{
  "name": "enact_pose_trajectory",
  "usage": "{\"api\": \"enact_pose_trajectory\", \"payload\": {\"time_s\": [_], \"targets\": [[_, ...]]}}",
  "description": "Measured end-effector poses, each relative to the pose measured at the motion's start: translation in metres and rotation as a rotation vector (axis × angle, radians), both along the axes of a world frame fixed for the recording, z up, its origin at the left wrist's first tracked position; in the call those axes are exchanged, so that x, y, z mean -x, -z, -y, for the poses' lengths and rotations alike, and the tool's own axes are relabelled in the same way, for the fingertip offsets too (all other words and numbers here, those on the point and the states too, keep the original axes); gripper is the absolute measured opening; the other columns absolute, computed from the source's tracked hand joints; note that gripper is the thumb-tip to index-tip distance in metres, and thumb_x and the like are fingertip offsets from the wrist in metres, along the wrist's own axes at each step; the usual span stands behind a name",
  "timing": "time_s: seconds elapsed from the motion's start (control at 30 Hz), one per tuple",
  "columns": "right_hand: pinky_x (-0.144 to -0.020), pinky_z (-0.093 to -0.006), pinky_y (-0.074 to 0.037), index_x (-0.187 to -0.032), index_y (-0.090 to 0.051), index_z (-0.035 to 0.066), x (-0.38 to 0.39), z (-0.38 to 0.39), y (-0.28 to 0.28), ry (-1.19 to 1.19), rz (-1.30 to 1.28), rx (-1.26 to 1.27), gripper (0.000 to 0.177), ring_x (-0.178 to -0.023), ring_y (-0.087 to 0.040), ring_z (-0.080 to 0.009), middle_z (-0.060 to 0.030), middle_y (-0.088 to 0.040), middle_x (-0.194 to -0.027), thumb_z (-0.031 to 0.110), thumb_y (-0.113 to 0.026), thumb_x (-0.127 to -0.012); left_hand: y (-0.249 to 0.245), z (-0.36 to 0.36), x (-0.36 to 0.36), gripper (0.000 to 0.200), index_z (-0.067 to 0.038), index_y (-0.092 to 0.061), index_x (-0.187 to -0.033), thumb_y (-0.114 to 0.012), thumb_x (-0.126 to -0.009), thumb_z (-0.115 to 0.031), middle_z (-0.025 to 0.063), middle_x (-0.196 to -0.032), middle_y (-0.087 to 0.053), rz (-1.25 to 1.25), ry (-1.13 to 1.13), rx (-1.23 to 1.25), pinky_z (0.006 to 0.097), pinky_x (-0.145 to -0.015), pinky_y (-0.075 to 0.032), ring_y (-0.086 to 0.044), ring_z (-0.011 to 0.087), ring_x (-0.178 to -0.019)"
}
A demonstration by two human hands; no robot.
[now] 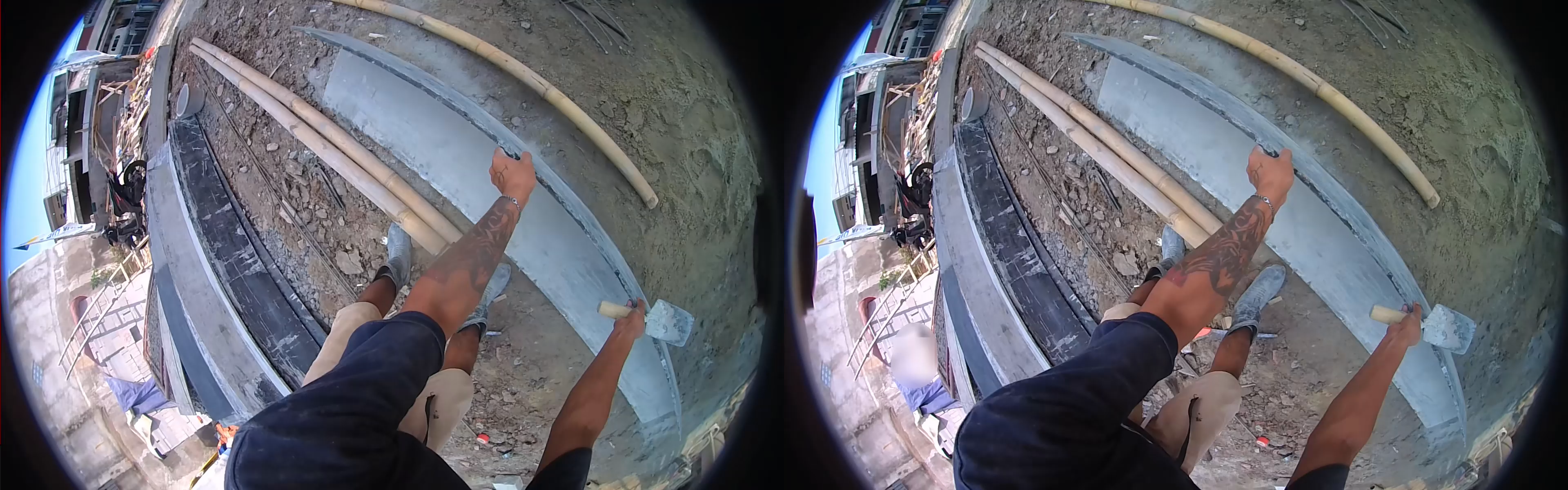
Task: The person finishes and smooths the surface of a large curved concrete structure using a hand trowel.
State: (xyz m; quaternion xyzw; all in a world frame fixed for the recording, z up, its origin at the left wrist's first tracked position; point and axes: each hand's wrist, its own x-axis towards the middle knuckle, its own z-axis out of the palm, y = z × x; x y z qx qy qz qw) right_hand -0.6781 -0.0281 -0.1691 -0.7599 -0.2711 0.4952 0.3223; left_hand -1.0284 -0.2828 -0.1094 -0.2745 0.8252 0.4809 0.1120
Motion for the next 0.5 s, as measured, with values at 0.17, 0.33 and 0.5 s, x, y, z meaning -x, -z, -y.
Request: {"api": "enact_pose_trajectory", "payload": {"time_s": [0.17,0.33,0.5], "targets": [[-0.07,-0.0281,-0.056,-0.107,-0.055,-0.014,0.007,0.0,0.048,-0.176,0.08,0.079,0.034,-0.087,-0.063,-0.0226,-0.0151,-0.059,-0.107,0.007,-0.07,-0.085,0.013,0.04,0.002,0.03,0.003,-0.061,-0.092,-0.071,-0.075,-0.019,0.0234,-0.094,-0.066,0.129,-0.024,0.063,0.0448,-0.083,-0.049,-0.064,0.0397,-0.093],[-0.074,-0.0282,-0.057,-0.11,-0.053,-0.014,0.016,-0.005,0.059,-0.176,0.099,0.119,0.035,-0.089,-0.063,-0.0239,-0.0151,-0.057,-0.11,0.006,-0.068,-0.086,0.038,0.055,0.002,0.046,0.005,-0.056,-0.104,-0.073,-0.075,-0.026,0.028,-0.102,-0.062,0.168,0.038,0.123,0.048,-0.088,-0.048,-0.06,0.0438,-0.1],[-0.078,-0.0291,-0.058,-0.112,-0.052,-0.013,-0.003,-0.007,0.074,-0.244,0.058,0.133,0.036,-0.093,-0.063,-0.0256,-0.0156,-0.057,-0.112,0.005,-0.068,-0.086,0.034,0.07,-0.001,0.046,0.006,-0.055,-0.104,-0.073,-0.076,-0.027,0.0278,-0.102,-0.062,0.205,0.053,0.086,0.0485,-0.091,-0.046,-0.058,0.0434,-0.103]]}}
